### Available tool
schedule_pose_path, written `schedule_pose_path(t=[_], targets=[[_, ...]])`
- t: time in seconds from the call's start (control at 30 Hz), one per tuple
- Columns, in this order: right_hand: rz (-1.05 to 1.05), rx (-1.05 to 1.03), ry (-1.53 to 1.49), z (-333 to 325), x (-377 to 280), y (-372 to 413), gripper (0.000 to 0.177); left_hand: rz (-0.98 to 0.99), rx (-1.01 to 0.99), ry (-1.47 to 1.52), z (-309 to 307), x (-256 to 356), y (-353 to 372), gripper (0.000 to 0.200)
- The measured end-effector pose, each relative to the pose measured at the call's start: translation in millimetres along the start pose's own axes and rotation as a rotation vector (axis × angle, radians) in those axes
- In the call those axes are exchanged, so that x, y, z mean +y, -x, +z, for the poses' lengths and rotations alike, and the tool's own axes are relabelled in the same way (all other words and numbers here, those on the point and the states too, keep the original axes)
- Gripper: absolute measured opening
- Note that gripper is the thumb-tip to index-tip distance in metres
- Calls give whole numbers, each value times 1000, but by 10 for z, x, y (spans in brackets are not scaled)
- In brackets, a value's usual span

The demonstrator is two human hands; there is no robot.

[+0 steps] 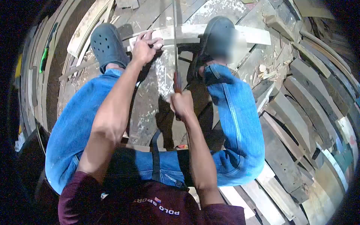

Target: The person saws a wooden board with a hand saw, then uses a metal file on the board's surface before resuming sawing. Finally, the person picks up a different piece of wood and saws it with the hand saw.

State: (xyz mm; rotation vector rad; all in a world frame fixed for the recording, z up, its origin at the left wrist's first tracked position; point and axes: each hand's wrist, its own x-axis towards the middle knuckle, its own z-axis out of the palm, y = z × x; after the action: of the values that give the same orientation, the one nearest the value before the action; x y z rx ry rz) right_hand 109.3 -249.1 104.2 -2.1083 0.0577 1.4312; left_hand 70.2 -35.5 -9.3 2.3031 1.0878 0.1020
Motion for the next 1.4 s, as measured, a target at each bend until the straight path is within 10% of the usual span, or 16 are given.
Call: schedule_pose_path(t=[0.07, 0.1, 0.17, 0.33, 0.5, 0.53, 0.63, 0.73, 0.8, 0.83, 0.93, 1.4], targets=[[-95, 57, -56, 127, 240, -69, 18, -12, 14, 8, -8, 13, 14, 29], [-531, 140, 196, 205, 723, -223, 17, -12, -20, 26, 26, -26, -16, 29], [-2, -5, -113, 241, 1027, -14, 13, -36, -46, 8, -17, 18, -4, 29], [4, 41, 88, 27, 101, -149, 31, 2, 23, 32, 112, -86, -37, 27], [-284, 25, 56, 270, 1089, 25, 19, -5, -19, -37, 10, -12, -17, 28], [13, 54, 65, 222, 887, 223, 18, -8, -22, -48, -10, 4, -15, 28], [-340, 75, 83, 229, 892, -348, 20, 19, -25, -11, -14, 8, -37, 29], [29, -45, -1, 62, 72, 44, 27, 36, 13, 36, 26, -54, -13, 29], [-540, 72, 154, 223, 833, 253, 21, 14, -15, 45, 37, -54, -33, 28], [-106, 139, -29, 276, 887, 348, 21, -49, -56, 15, -66, 46, -16, 27], [63, 73, 158, 259, 998, 144, 25, -30, -59, 42, -45, 30, -35, 27], [-201, -21, -184, -57, 700, 400, 29, 29, 14, -25, 130, -151, -70, 33]])
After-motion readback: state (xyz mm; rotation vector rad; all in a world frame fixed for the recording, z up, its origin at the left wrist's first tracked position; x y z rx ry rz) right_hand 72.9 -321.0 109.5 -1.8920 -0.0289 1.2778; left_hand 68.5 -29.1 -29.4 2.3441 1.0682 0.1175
